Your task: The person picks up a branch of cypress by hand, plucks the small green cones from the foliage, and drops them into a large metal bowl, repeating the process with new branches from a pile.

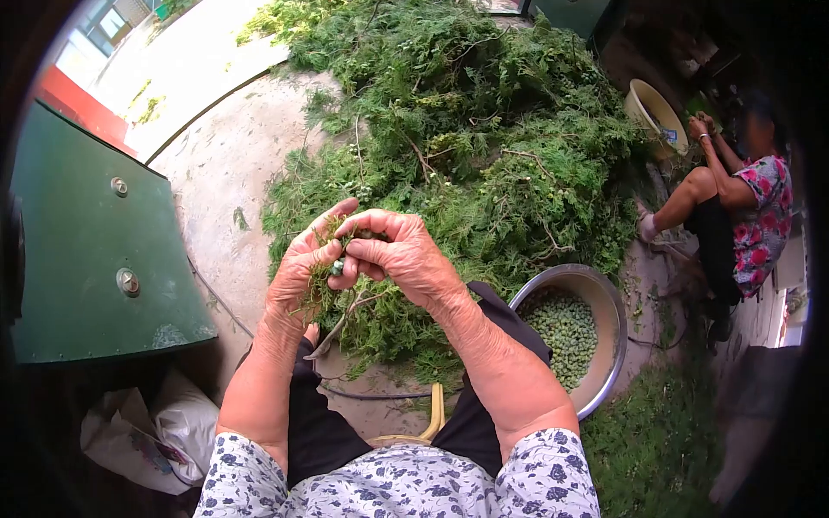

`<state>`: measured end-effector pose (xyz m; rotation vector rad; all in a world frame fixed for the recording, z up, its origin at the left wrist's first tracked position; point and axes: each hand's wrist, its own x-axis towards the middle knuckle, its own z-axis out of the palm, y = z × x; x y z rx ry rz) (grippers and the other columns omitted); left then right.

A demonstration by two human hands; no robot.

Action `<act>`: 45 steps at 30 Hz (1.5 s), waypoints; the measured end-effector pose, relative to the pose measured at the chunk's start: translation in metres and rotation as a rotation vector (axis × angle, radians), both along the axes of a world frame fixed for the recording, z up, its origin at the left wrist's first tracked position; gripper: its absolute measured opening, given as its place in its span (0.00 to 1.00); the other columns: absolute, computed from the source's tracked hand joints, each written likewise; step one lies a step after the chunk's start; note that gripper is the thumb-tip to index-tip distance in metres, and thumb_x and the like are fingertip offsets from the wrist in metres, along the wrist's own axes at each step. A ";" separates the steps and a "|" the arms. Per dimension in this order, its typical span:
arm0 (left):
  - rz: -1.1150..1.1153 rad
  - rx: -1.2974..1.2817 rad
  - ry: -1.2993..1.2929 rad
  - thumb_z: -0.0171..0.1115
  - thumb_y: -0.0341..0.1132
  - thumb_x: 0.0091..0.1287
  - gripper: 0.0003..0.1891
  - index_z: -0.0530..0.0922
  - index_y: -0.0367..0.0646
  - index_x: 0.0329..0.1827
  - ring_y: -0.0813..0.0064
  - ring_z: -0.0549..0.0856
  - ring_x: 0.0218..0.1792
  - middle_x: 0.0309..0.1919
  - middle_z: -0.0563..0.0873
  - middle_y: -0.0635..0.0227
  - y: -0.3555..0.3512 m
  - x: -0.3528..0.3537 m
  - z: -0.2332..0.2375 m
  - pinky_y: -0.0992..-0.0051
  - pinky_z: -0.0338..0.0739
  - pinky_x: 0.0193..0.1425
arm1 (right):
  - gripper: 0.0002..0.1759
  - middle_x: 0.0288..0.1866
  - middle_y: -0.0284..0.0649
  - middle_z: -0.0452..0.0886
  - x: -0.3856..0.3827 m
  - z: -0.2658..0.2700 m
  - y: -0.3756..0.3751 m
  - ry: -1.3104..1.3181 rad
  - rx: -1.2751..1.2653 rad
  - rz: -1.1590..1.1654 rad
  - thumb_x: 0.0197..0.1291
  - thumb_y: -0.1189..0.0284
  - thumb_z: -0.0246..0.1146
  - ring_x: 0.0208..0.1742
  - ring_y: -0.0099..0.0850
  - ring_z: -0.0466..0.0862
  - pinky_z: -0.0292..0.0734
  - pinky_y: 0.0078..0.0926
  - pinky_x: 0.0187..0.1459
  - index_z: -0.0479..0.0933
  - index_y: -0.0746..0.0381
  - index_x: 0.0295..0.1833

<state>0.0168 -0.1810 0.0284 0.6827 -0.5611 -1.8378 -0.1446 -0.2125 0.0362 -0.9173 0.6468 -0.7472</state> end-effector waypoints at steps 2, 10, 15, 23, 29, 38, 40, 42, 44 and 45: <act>0.053 -0.014 -0.095 0.65 0.29 0.58 0.35 0.58 0.35 0.67 0.83 0.80 0.27 0.41 0.79 0.65 -0.001 -0.003 0.002 0.88 0.70 0.23 | 0.06 0.26 0.33 0.79 0.002 -0.005 0.000 -0.016 0.037 -0.054 0.61 0.77 0.57 0.23 0.14 0.74 0.65 0.09 0.22 0.75 0.66 0.43; 0.109 0.019 -0.023 0.60 0.30 0.64 0.25 0.64 0.38 0.63 0.81 0.80 0.27 0.27 0.81 0.64 -0.003 0.002 -0.007 0.87 0.69 0.22 | 0.10 0.35 0.40 0.76 -0.008 -0.016 -0.008 -0.276 0.288 -0.276 0.62 0.77 0.57 0.30 0.23 0.75 0.68 0.16 0.24 0.71 0.67 0.48; 0.185 0.048 -0.047 0.58 0.30 0.65 0.16 0.71 0.38 0.56 0.80 0.80 0.26 0.29 0.83 0.61 -0.003 0.001 -0.013 0.85 0.73 0.23 | 0.11 0.35 0.39 0.77 -0.056 -0.011 -0.016 -0.126 0.211 -0.448 0.62 0.78 0.58 0.29 0.24 0.76 0.70 0.17 0.25 0.70 0.67 0.49; 0.353 0.124 -0.069 0.55 0.31 0.67 0.12 0.74 0.36 0.51 0.79 0.79 0.30 0.30 0.83 0.63 -0.003 0.001 -0.019 0.81 0.73 0.31 | 0.14 0.36 0.35 0.76 -0.196 -0.030 0.042 0.350 0.078 -0.732 0.57 0.81 0.58 0.33 0.23 0.79 0.73 0.16 0.27 0.71 0.66 0.50; 0.425 0.174 -0.004 0.55 0.30 0.67 0.11 0.74 0.36 0.50 0.76 0.80 0.33 0.34 0.83 0.62 0.008 -0.003 -0.028 0.78 0.73 0.33 | 0.17 0.42 0.34 0.77 -0.292 -0.105 0.137 0.714 0.323 -0.883 0.58 0.74 0.57 0.42 0.24 0.78 0.75 0.23 0.33 0.73 0.65 0.54; 0.530 0.161 0.019 0.57 0.30 0.66 0.08 0.74 0.37 0.45 0.71 0.82 0.35 0.37 0.83 0.58 0.053 -0.022 -0.026 0.75 0.77 0.36 | 0.17 0.47 0.39 0.79 -0.361 -0.161 0.196 1.140 0.245 -1.004 0.60 0.76 0.54 0.44 0.26 0.76 0.71 0.21 0.46 0.75 0.66 0.55; 0.514 0.164 0.009 0.57 0.31 0.66 0.08 0.74 0.39 0.45 0.69 0.83 0.33 0.37 0.84 0.58 0.074 -0.027 -0.020 0.74 0.78 0.38 | 0.16 0.43 0.37 0.79 -0.345 -0.134 0.186 1.023 0.242 -1.148 0.59 0.77 0.55 0.39 0.22 0.77 0.72 0.19 0.40 0.75 0.67 0.54; 0.509 0.127 0.000 0.58 0.32 0.66 0.09 0.74 0.40 0.46 0.70 0.83 0.36 0.38 0.83 0.58 0.093 -0.031 -0.009 0.73 0.78 0.39 | 0.14 0.38 0.35 0.78 -0.284 -0.079 0.176 0.787 -0.030 -1.135 0.61 0.76 0.56 0.36 0.20 0.77 0.73 0.16 0.37 0.75 0.69 0.52; 0.513 0.125 0.055 0.58 0.32 0.66 0.10 0.74 0.40 0.47 0.69 0.83 0.37 0.38 0.83 0.59 0.110 -0.036 0.004 0.72 0.79 0.41 | 0.12 0.36 0.34 0.78 -0.212 -0.023 0.165 0.621 -0.214 -1.012 0.63 0.76 0.55 0.37 0.21 0.78 0.75 0.17 0.40 0.75 0.69 0.50; 0.510 0.123 0.113 0.58 0.33 0.66 0.11 0.74 0.40 0.49 0.69 0.82 0.38 0.38 0.83 0.59 0.117 -0.039 0.009 0.70 0.79 0.43 | 0.10 0.36 0.32 0.78 -0.179 -0.011 0.163 0.510 -0.295 -0.936 0.62 0.77 0.55 0.37 0.20 0.78 0.74 0.17 0.39 0.77 0.68 0.47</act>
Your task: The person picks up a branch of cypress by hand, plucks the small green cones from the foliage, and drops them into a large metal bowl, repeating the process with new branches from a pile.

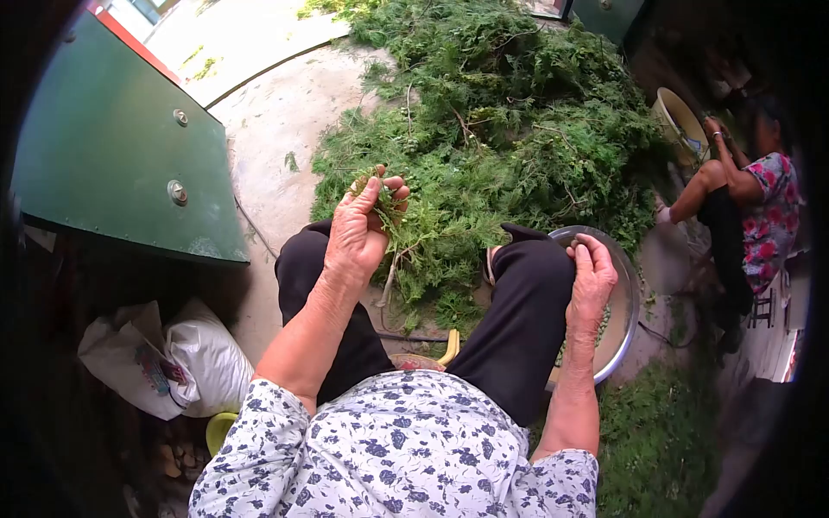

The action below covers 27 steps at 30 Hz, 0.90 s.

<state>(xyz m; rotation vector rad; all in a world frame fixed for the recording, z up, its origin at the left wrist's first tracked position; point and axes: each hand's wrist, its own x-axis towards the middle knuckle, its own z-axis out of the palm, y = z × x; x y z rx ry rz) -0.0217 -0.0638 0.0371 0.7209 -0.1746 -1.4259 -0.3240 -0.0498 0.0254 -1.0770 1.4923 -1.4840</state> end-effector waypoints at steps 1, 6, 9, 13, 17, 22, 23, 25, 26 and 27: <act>0.006 -0.003 -0.006 0.58 0.33 0.66 0.11 0.74 0.40 0.49 0.69 0.82 0.38 0.38 0.83 0.59 0.008 -0.001 0.003 0.70 0.79 0.43 | 0.08 0.36 0.31 0.79 0.028 0.013 0.001 0.347 -0.047 0.104 0.61 0.78 0.56 0.36 0.20 0.78 0.73 0.16 0.38 0.78 0.67 0.44; -0.090 -0.057 0.123 0.59 0.35 0.64 0.16 0.73 0.38 0.53 0.66 0.82 0.38 0.35 0.82 0.63 0.043 -0.005 0.010 0.61 0.78 0.54 | 0.12 0.39 0.40 0.80 0.141 0.023 0.033 0.140 0.002 0.713 0.62 0.79 0.55 0.30 0.23 0.81 0.76 0.18 0.33 0.74 0.70 0.50; -0.149 -0.044 0.155 0.59 0.35 0.65 0.18 0.71 0.37 0.55 0.64 0.82 0.40 0.35 0.82 0.62 0.059 -0.001 0.008 0.60 0.77 0.55 | 0.13 0.28 0.35 0.80 0.157 -0.001 0.036 0.009 0.162 1.051 0.65 0.70 0.55 0.25 0.19 0.78 0.71 0.16 0.25 0.76 0.68 0.48; -0.242 -0.131 0.249 0.56 0.35 0.67 0.18 0.69 0.36 0.56 0.60 0.82 0.46 0.38 0.82 0.59 0.072 0.011 -0.009 0.59 0.76 0.58 | 0.10 0.25 0.30 0.78 0.158 -0.003 0.051 -0.163 0.273 1.070 0.62 0.70 0.58 0.23 0.16 0.76 0.67 0.14 0.22 0.79 0.66 0.42; -0.177 -0.151 0.092 0.51 0.42 0.69 0.21 0.67 0.34 0.57 0.59 0.80 0.50 0.52 0.77 0.50 0.081 0.015 -0.015 0.60 0.74 0.59 | 0.09 0.24 0.30 0.79 0.168 -0.004 0.059 -0.176 0.268 0.915 0.60 0.70 0.61 0.18 0.15 0.74 0.67 0.13 0.20 0.81 0.65 0.37; -0.139 -0.148 0.087 0.54 0.52 0.65 0.32 0.63 0.33 0.60 0.59 0.76 0.55 0.55 0.75 0.52 0.094 0.024 -0.037 0.62 0.72 0.61 | 0.10 0.26 0.31 0.81 0.183 -0.013 0.064 -0.128 0.249 0.741 0.60 0.71 0.61 0.18 0.15 0.76 0.68 0.12 0.17 0.81 0.66 0.39; -0.131 -0.176 0.077 0.55 0.53 0.63 0.33 0.63 0.33 0.61 0.59 0.76 0.56 0.56 0.75 0.53 0.094 0.023 -0.040 0.62 0.72 0.61 | 0.10 0.25 0.30 0.80 0.184 -0.014 0.065 -0.091 0.232 0.680 0.60 0.70 0.62 0.18 0.14 0.76 0.67 0.10 0.17 0.81 0.67 0.39; -0.132 -0.175 0.026 0.62 0.49 0.61 0.34 0.62 0.34 0.61 0.61 0.76 0.56 0.56 0.74 0.55 0.095 0.020 -0.040 0.65 0.72 0.60 | 0.10 0.25 0.31 0.80 0.186 -0.020 0.065 -0.036 0.212 0.662 0.60 0.71 0.62 0.19 0.14 0.76 0.68 0.12 0.17 0.81 0.67 0.39; -0.140 -0.170 -0.140 0.64 0.44 0.60 0.32 0.62 0.34 0.62 0.63 0.76 0.56 0.57 0.74 0.56 0.096 0.017 -0.038 0.66 0.72 0.60 | 0.09 0.25 0.32 0.81 0.187 -0.024 0.066 0.019 0.182 0.649 0.59 0.71 0.62 0.19 0.15 0.77 0.69 0.13 0.17 0.81 0.67 0.39; -0.147 -0.165 -0.307 0.66 0.39 0.60 0.31 0.62 0.34 0.62 0.64 0.76 0.57 0.57 0.74 0.56 0.096 0.014 -0.036 0.67 0.72 0.60 | 0.09 0.25 0.32 0.81 0.188 -0.028 0.066 0.018 0.189 0.650 0.59 0.71 0.62 0.19 0.15 0.77 0.69 0.13 0.17 0.81 0.67 0.39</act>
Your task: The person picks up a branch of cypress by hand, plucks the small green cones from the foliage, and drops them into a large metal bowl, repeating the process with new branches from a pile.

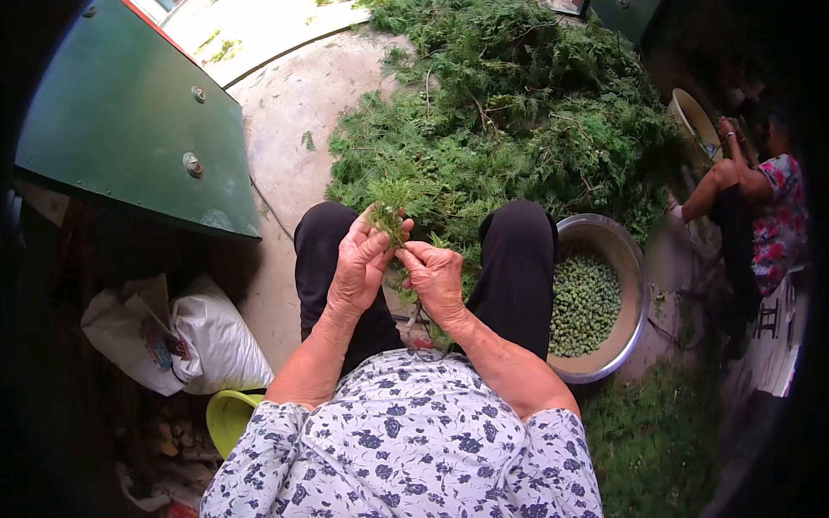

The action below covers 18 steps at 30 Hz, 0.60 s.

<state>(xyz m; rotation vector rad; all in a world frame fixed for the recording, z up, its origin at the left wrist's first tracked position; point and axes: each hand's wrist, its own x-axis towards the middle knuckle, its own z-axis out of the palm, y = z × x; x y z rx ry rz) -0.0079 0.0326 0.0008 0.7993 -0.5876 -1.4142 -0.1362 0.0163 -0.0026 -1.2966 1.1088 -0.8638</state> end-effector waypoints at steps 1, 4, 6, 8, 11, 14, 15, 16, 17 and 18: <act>0.071 0.053 0.017 0.64 0.28 0.59 0.27 0.64 0.33 0.60 0.65 0.79 0.53 0.53 0.77 0.57 0.000 -0.005 -0.001 0.70 0.74 0.56 | 0.08 0.23 0.34 0.81 0.001 -0.004 0.000 0.026 -0.073 0.001 0.59 0.72 0.62 0.17 0.17 0.77 0.70 0.16 0.17 0.81 0.67 0.38; 0.115 0.057 -0.078 0.59 0.26 0.61 0.18 0.70 0.32 0.54 0.67 0.82 0.48 0.47 0.79 0.59 -0.007 -0.012 -0.006 0.76 0.77 0.48 | 0.06 0.22 0.40 0.80 0.003 -0.015 0.000 0.099 -0.145 0.016 0.57 0.74 0.62 0.16 0.24 0.78 0.72 0.24 0.19 0.81 0.65 0.38; 0.122 0.096 0.014 0.53 0.24 0.64 0.12 0.72 0.32 0.50 0.68 0.84 0.44 0.44 0.82 0.58 -0.007 -0.012 -0.003 0.75 0.79 0.45 | 0.05 0.22 0.41 0.80 0.004 -0.021 -0.001 0.198 -0.349 0.019 0.57 0.75 0.61 0.18 0.30 0.80 0.73 0.28 0.23 0.81 0.64 0.36; 0.132 0.147 0.091 0.50 0.24 0.65 0.11 0.73 0.33 0.49 0.68 0.85 0.41 0.41 0.83 0.58 -0.010 -0.011 -0.004 0.75 0.80 0.44 | 0.05 0.24 0.42 0.81 0.001 -0.016 -0.003 0.232 -0.277 0.051 0.56 0.75 0.61 0.22 0.32 0.81 0.73 0.29 0.25 0.81 0.64 0.36; 0.115 0.184 0.103 0.50 0.21 0.63 0.12 0.73 0.31 0.49 0.65 0.85 0.40 0.43 0.82 0.54 -0.011 -0.006 -0.009 0.70 0.82 0.44 | 0.05 0.28 0.43 0.82 -0.003 -0.008 -0.010 0.209 -0.269 -0.008 0.56 0.75 0.61 0.27 0.33 0.82 0.74 0.29 0.28 0.80 0.64 0.35; 0.154 0.201 0.054 0.50 0.22 0.63 0.11 0.73 0.32 0.49 0.68 0.85 0.37 0.42 0.83 0.53 -0.013 -0.009 -0.013 0.71 0.82 0.44 | 0.06 0.31 0.40 0.79 -0.010 -0.018 -0.023 0.176 -0.302 -0.176 0.55 0.76 0.62 0.31 0.32 0.81 0.75 0.25 0.34 0.77 0.65 0.38; 0.131 0.205 0.069 0.52 0.20 0.61 0.11 0.76 0.34 0.46 0.72 0.84 0.38 0.39 0.84 0.59 -0.013 -0.011 -0.010 0.76 0.80 0.42 | 0.08 0.32 0.40 0.80 -0.011 -0.019 -0.026 0.132 -0.287 -0.167 0.55 0.76 0.62 0.32 0.30 0.81 0.76 0.24 0.35 0.75 0.65 0.41; 0.127 0.207 0.070 0.52 0.20 0.61 0.11 0.76 0.34 0.46 0.72 0.84 0.38 0.39 0.84 0.59 -0.013 -0.011 -0.017 0.76 0.80 0.42 | 0.10 0.34 0.39 0.81 -0.012 -0.020 -0.028 0.088 -0.274 -0.159 0.55 0.76 0.62 0.32 0.28 0.82 0.76 0.24 0.36 0.73 0.66 0.43; 0.158 0.204 0.062 0.54 0.20 0.61 0.11 0.76 0.34 0.46 0.74 0.84 0.38 0.39 0.84 0.61 -0.013 -0.011 -0.027 0.77 0.80 0.42 | 0.10 0.34 0.39 0.81 -0.011 -0.018 -0.029 0.089 -0.272 -0.161 0.55 0.76 0.62 0.32 0.28 0.82 0.76 0.24 0.36 0.73 0.66 0.43; 0.188 0.201 0.053 0.55 0.19 0.61 0.11 0.76 0.35 0.46 0.75 0.84 0.38 0.39 0.84 0.63 -0.013 -0.011 -0.027 0.78 0.80 0.41 | 0.13 0.36 0.39 0.81 -0.009 -0.015 -0.029 -0.042 -0.126 -0.100 0.56 0.76 0.62 0.34 0.26 0.81 0.76 0.23 0.37 0.72 0.66 0.46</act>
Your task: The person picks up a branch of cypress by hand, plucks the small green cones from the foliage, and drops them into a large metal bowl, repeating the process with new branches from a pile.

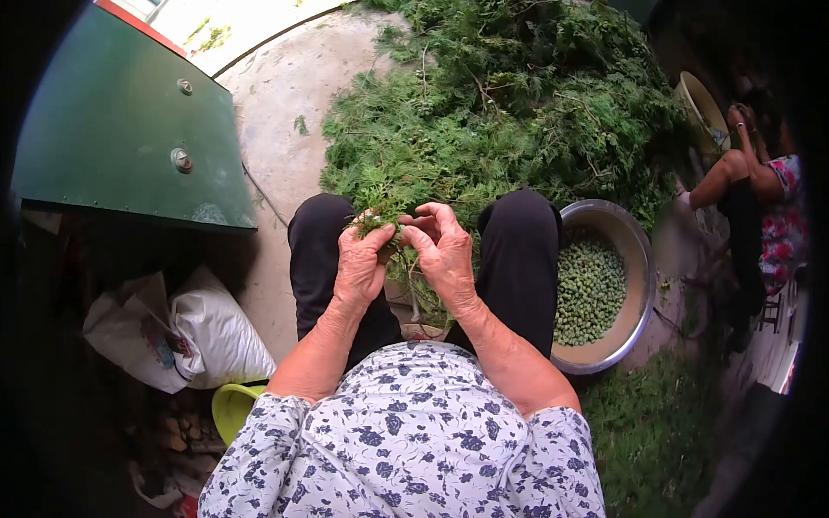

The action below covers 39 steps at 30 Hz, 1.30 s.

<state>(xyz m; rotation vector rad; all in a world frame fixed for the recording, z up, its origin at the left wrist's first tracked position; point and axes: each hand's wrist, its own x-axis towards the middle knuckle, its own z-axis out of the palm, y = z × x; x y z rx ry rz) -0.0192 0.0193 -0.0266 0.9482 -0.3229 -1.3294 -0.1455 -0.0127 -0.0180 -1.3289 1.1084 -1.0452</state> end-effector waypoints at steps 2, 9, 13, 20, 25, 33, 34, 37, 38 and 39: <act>-0.020 0.000 -0.015 0.57 0.20 0.61 0.11 0.76 0.35 0.47 0.76 0.84 0.38 0.39 0.84 0.64 -0.001 -0.002 0.004 0.79 0.80 0.41 | 0.15 0.38 0.39 0.81 0.001 -0.001 -0.002 -0.136 0.138 0.069 0.56 0.76 0.61 0.35 0.24 0.81 0.76 0.22 0.38 0.70 0.67 0.49; -0.038 -0.004 -0.046 0.60 0.21 0.59 0.11 0.76 0.38 0.45 0.75 0.84 0.36 0.36 0.84 0.63 -0.001 -0.004 0.001 0.77 0.83 0.37 | 0.17 0.41 0.42 0.81 0.000 -0.005 -0.005 -0.323 0.304 0.126 0.55 0.80 0.60 0.37 0.22 0.80 0.78 0.20 0.40 0.68 0.68 0.51; 0.003 0.004 -0.056 0.60 0.21 0.59 0.10 0.76 0.37 0.44 0.74 0.84 0.35 0.35 0.84 0.62 -0.001 -0.006 0.002 0.77 0.83 0.37 | 0.17 0.38 0.40 0.80 0.003 -0.006 -0.002 -0.365 0.297 0.083 0.54 0.83 0.60 0.37 0.21 0.80 0.79 0.20 0.39 0.69 0.68 0.51; -0.045 0.056 -0.051 0.60 0.24 0.61 0.06 0.77 0.36 0.41 0.76 0.83 0.29 0.33 0.84 0.60 0.000 0.000 0.000 0.77 0.81 0.32 | 0.12 0.39 0.36 0.77 -0.008 -0.010 -0.005 -0.630 0.466 0.016 0.59 0.79 0.58 0.35 0.21 0.78 0.76 0.17 0.34 0.72 0.69 0.49; -0.080 0.083 0.001 0.60 0.27 0.63 0.04 0.78 0.36 0.38 0.79 0.80 0.22 0.32 0.84 0.61 0.001 0.000 0.004 0.81 0.76 0.26 | 0.09 0.35 0.35 0.77 -0.015 -0.008 -0.013 -0.704 0.429 0.050 0.63 0.76 0.56 0.33 0.21 0.78 0.74 0.16 0.32 0.73 0.68 0.47; -0.163 0.043 -0.005 0.60 0.27 0.63 0.05 0.78 0.35 0.39 0.79 0.80 0.23 0.31 0.84 0.62 0.003 0.003 0.005 0.82 0.76 0.23 | 0.09 0.35 0.35 0.78 -0.014 0.001 -0.013 -0.642 0.446 0.079 0.61 0.78 0.58 0.30 0.22 0.79 0.74 0.16 0.29 0.73 0.67 0.47; -0.163 0.043 -0.004 0.60 0.27 0.63 0.05 0.78 0.35 0.39 0.79 0.80 0.23 0.31 0.84 0.62 0.003 0.003 0.004 0.82 0.76 0.23 | 0.09 0.34 0.35 0.79 -0.015 0.003 -0.013 -0.624 0.467 0.082 0.61 0.78 0.58 0.29 0.22 0.79 0.74 0.16 0.27 0.73 0.67 0.47; -0.154 0.039 -0.035 0.61 0.26 0.62 0.05 0.78 0.35 0.39 0.79 0.81 0.25 0.32 0.84 0.63 0.003 0.002 0.004 0.82 0.77 0.24 | 0.08 0.34 0.36 0.80 -0.015 0.006 -0.012 -0.600 0.472 0.074 0.60 0.78 0.60 0.28 0.20 0.79 0.73 0.15 0.25 0.75 0.67 0.45; -0.152 0.041 -0.011 0.61 0.26 0.61 0.05 0.78 0.36 0.39 0.80 0.81 0.27 0.32 0.84 0.64 0.003 0.003 0.005 0.82 0.78 0.24 | 0.08 0.34 0.36 0.80 -0.016 0.004 -0.012 -0.598 0.473 0.074 0.60 0.78 0.60 0.28 0.20 0.79 0.73 0.15 0.25 0.75 0.67 0.45; -0.148 0.043 0.012 0.62 0.25 0.60 0.05 0.78 0.37 0.38 0.80 0.82 0.28 0.33 0.84 0.65 0.003 0.004 0.005 0.82 0.78 0.25 | 0.08 0.33 0.36 0.80 -0.018 0.000 -0.011 -0.465 0.399 0.081 0.58 0.79 0.60 0.28 0.20 0.79 0.73 0.15 0.26 0.75 0.67 0.44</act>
